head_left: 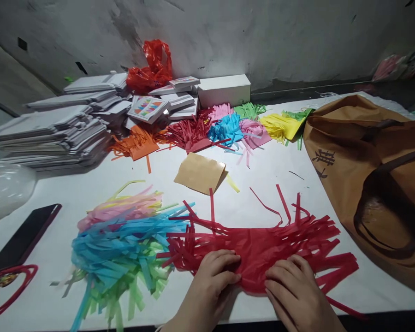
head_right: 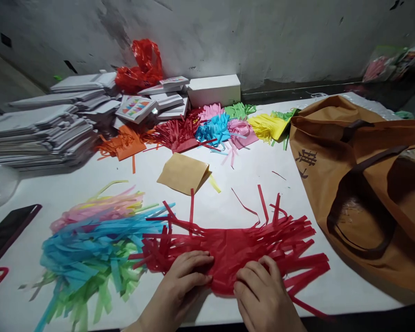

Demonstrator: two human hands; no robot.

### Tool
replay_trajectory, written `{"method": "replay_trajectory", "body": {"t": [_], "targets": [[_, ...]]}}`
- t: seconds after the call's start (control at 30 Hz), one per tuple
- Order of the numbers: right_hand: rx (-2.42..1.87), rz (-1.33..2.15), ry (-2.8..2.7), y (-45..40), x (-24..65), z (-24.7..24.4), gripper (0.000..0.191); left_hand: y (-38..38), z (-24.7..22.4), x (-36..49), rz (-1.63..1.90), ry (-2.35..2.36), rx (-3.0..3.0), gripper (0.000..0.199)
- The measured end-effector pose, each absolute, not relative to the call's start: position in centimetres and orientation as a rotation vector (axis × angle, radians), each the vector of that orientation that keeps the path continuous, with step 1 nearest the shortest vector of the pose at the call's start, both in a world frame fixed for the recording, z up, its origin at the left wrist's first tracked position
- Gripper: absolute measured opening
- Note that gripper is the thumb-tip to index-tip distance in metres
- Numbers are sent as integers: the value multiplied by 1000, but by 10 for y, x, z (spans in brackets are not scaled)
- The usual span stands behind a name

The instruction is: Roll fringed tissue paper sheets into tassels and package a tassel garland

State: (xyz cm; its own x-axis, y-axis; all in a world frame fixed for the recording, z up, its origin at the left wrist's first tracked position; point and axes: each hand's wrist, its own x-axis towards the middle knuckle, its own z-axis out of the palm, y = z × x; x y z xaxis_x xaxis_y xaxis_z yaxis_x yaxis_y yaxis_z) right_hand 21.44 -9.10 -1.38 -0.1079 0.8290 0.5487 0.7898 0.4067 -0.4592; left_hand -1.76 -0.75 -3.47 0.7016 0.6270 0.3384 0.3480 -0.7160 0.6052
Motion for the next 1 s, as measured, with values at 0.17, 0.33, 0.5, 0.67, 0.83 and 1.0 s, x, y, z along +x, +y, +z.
{"method": "replay_trajectory", "body": {"t": [0.17, 0.33, 0.5, 0.67, 0.83, 1.0], "targets": [[-1350, -47, -2000, -88, 216, -14, 24, -6, -5, -11, 517, 752, 2528, 30], [-1282, -156, -2096, -88, 218, -26, 21, -6, -4, 1, 548, 836, 2633, 18], [-1313, -119, -2141, -84, 229, -38, 30, 2, 1, 7, 434, 925, 2578, 23], [-1623, 3, -1961, -64, 231, -26, 17, 28, 30, 25, -50, 1117, 2478, 21], [-1889, -133, -1952, -40, 223, -21, 33, 55, 42, 44, -248, 1299, 2500, 25], [-1929, -233, -1998, -27, 225, -23, 25, 62, 36, 46, -279, 1332, 2515, 23]]}}
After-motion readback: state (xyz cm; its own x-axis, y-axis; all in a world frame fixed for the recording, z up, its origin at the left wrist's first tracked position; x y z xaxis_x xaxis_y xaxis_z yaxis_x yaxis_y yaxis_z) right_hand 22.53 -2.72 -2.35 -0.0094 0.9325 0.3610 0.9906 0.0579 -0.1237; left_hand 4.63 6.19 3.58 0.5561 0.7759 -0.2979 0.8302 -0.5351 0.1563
